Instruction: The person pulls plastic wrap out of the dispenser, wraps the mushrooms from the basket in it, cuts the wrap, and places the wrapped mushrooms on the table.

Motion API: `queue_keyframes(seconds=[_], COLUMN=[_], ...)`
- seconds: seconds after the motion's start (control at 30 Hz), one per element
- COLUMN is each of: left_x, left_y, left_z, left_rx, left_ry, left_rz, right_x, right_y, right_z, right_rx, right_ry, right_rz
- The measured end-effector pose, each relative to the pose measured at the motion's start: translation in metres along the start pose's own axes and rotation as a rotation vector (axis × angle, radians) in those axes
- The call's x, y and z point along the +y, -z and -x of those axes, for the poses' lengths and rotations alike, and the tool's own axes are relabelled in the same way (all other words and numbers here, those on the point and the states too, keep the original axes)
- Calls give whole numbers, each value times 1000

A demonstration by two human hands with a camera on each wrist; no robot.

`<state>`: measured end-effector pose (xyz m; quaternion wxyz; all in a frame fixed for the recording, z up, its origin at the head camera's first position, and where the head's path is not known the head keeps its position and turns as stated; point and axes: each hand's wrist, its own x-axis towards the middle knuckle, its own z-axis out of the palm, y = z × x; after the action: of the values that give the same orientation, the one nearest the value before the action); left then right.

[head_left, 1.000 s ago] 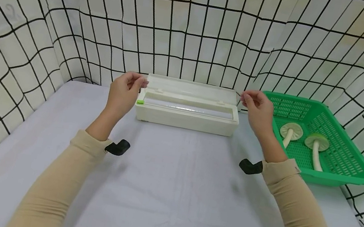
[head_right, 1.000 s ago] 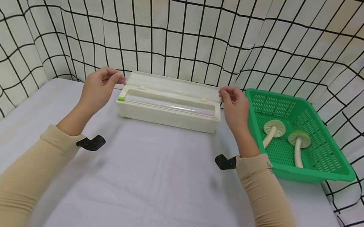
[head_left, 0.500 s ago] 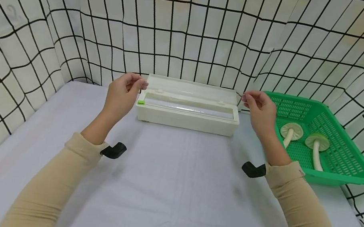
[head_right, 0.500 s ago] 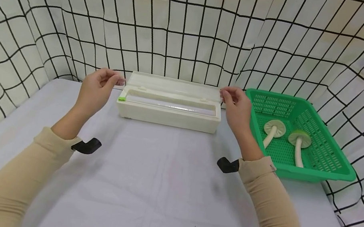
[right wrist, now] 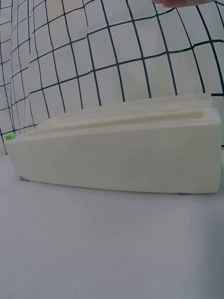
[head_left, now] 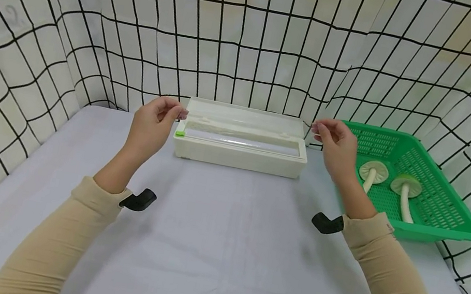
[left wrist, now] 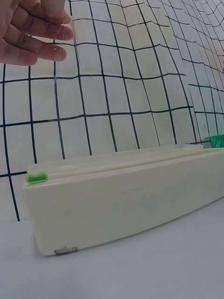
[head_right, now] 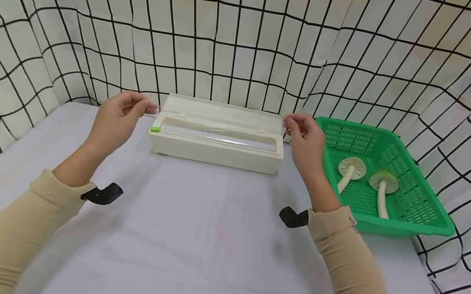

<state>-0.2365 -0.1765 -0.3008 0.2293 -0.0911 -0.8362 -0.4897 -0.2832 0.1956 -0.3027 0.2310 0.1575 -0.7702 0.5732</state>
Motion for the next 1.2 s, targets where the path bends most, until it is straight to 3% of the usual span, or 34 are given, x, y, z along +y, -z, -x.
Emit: queue_keyframes(seconds=[0.3,1.2], left_x=[2,15], left_y=[2,4], left_z=[5,16], left_rx=[11,42], left_ry=[-23,-52], left_rz=[16,76], right_x=[0,-11], right_y=[1,7], right_z=[3,11], right_rx=[20,33], right_ry=[50,81], right_rz=[-32,-85])
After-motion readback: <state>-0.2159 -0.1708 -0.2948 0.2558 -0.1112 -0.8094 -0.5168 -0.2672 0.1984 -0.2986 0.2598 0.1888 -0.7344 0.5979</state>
